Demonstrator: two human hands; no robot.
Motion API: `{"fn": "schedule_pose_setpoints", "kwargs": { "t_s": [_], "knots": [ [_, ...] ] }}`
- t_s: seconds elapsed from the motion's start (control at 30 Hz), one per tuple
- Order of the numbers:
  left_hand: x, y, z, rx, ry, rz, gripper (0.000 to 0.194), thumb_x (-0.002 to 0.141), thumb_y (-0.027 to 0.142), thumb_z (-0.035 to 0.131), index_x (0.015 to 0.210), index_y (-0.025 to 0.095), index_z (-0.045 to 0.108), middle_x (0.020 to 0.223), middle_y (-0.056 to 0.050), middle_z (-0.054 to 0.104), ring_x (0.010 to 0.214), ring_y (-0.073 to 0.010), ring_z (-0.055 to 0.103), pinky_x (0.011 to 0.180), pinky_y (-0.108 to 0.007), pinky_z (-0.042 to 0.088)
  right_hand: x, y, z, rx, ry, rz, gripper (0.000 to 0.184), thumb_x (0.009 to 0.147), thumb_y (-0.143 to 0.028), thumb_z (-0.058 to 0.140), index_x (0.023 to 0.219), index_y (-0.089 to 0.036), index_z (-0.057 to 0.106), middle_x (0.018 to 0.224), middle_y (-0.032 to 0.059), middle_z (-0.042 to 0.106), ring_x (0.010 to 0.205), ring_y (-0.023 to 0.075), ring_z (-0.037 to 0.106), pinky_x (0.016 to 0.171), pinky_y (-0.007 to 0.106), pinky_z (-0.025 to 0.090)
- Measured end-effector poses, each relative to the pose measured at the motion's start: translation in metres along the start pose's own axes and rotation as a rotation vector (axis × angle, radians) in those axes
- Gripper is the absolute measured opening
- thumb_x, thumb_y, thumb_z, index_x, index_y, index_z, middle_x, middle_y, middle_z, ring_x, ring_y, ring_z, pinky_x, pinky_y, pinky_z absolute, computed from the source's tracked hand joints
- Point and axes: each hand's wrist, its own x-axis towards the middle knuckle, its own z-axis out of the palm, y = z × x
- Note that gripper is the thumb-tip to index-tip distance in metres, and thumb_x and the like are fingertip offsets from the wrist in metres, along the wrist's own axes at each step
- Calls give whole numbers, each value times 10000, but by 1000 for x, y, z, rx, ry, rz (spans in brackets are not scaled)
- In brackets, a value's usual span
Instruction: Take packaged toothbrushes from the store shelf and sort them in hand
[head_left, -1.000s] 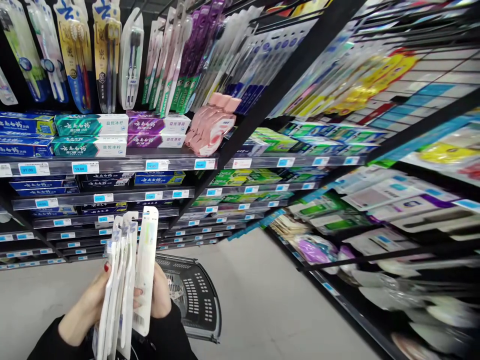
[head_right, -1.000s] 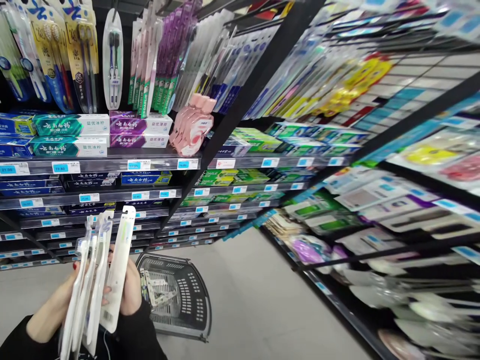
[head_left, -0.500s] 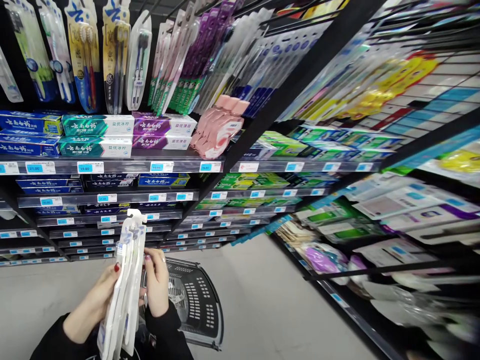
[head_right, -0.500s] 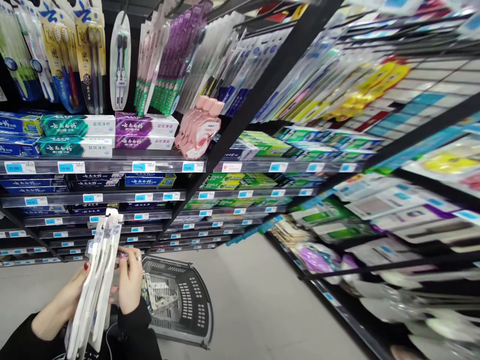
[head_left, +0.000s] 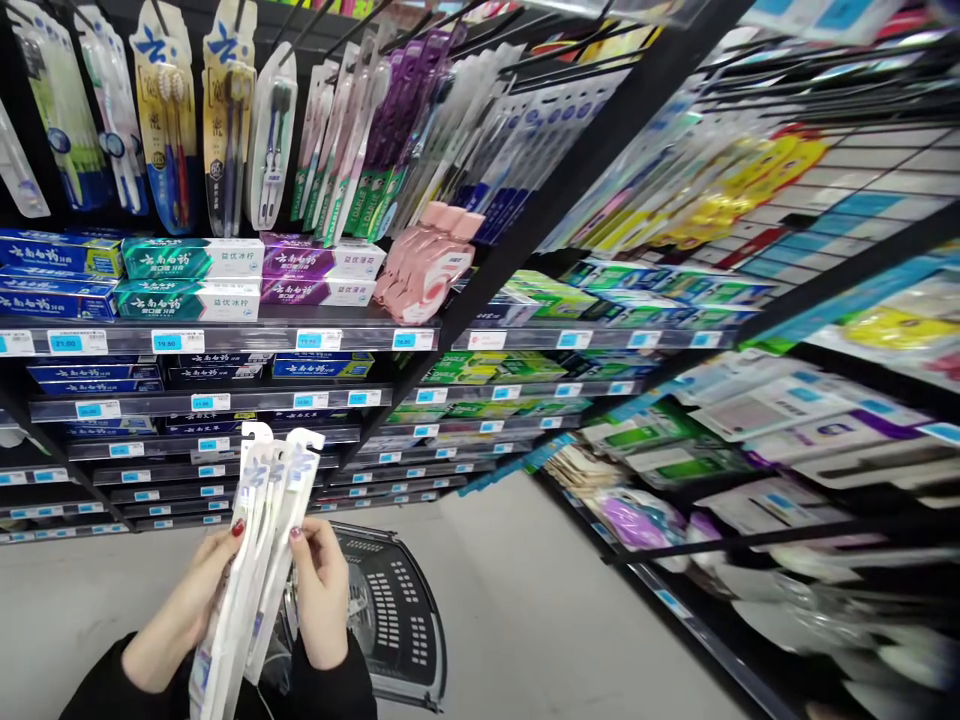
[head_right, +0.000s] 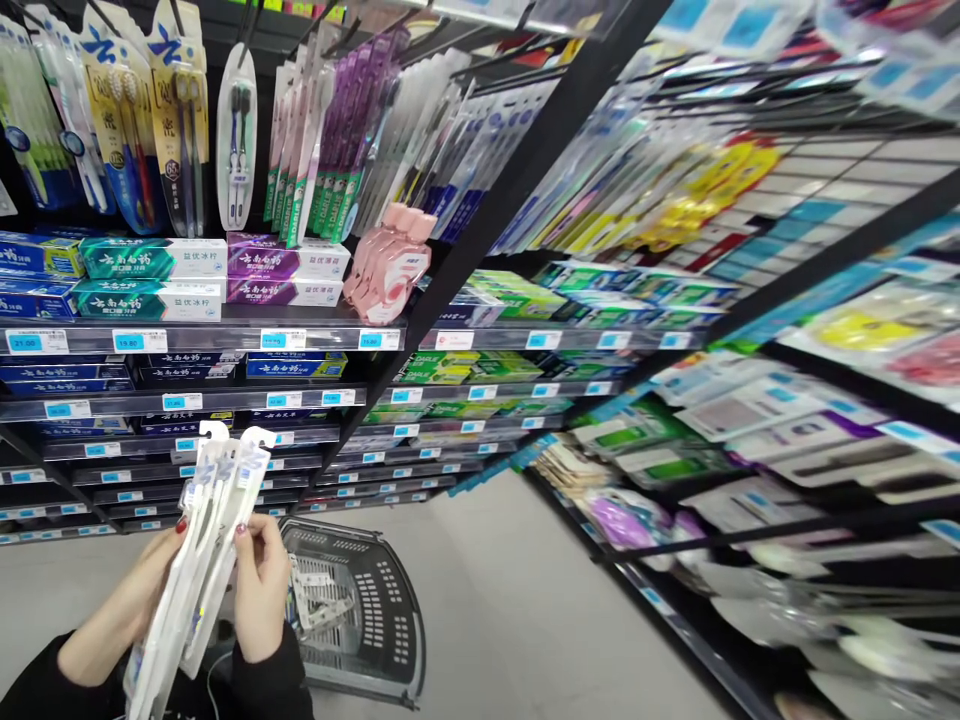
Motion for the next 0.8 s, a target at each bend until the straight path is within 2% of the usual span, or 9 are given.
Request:
{"fn": "schedule_pose_setpoints", "kwargs": {
  "t_s": [0.1, 0.23, 0.3, 0.37, 0.47, 0.6, 0.67, 0.73, 0.8],
  "knots": [
    [0, -5, 3, -14, 58, -21, 291, 612, 343, 767, 715, 118, 614, 647, -38, 648, 606, -158, 592, 558, -227, 491, -2, -10, -3, -91, 64, 2, 218, 849, -369, 420, 787, -174, 495, 725, 15, 559, 664, 145, 519, 624, 240, 392],
    [-1, -9, 11, -138, 22, -21, 142, 702, 212, 711, 707, 126, 598, 633, -28, 648, 596, -148, 606, 566, -212, 499, 4, -15, -4, -108, 165, 47, 204, 839, -367, 418, 803, -183, 498, 757, 24, 566, 700, 162, 517, 651, 262, 380],
    [-1, -6, 13, -159, 14, -27, 115, 739, 205, 673, 751, 119, 597, 700, -61, 665, 650, -182, 629, 589, -246, 519, 12, -11, -6, 97, 234, 111, 187, 819, -382, 446, 816, -197, 477, 717, 4, 536, 660, 150, 502, 622, 261, 387],
    [-1, 1, 11, -161, -54, -32, 148, 771, 240, 636, 838, 113, 602, 839, -106, 672, 742, -234, 639, 620, -310, 541, 21, -5, -11, 421, 265, 235, 179, 774, -370, 514, 813, -216, 432, 662, -28, 483, 565, 117, 467, 544, 235, 383],
    [-2, 15, 4, -153, -170, -12, 258, 793, 268, 606, 1012, 135, 581, 1124, -128, 590, 904, -297, 605, 698, -415, 550, 31, 3, -25, 822, 96, 428, 226, 683, -292, 606, 801, -214, 431, 614, -56, 398, 409, 47, 309, 397, 171, 279],
    [-4, 27, -4, -107, -204, -19, 296, 784, 286, 615, 1040, 146, 564, 1219, -134, 524, 862, -308, 617, 645, -448, 564, 35, 7, -40, 1029, -229, 508, 186, 682, -279, 595, 813, -179, 509, 624, -56, 365, 384, 2, 90, 342, 140, 112],
    [-5, 27, -4, -104, -262, -40, 317, 771, 299, 631, 1038, 143, 563, 1229, -141, 513, 791, -295, 633, 591, -436, 570, 35, 7, -43, 1077, -329, 550, 251, 721, -397, 560, 845, -182, 521, 638, -46, 392, 375, -4, 84, 338, 139, 75],
    [-5, 25, -3, -114, -340, -73, 356, 757, 330, 643, 1043, 132, 568, 1237, -153, 502, 729, -284, 637, 552, -433, 568, 35, 5, -42, 1105, -389, 585, 450, 726, -610, 467, 905, -201, 516, 668, -32, 435, 359, -2, 109, 337, 145, 57],
    [-6, 23, 0, -120, -400, -116, 395, 755, 353, 642, 1067, 125, 567, 1230, -166, 504, 703, -279, 636, 541, -431, 565, 34, 4, -37, 1096, -415, 591, 634, 659, -772, 369, 944, -221, 500, 720, -17, 477, 349, 3, 149, 342, 150, 64]
  ]
}}
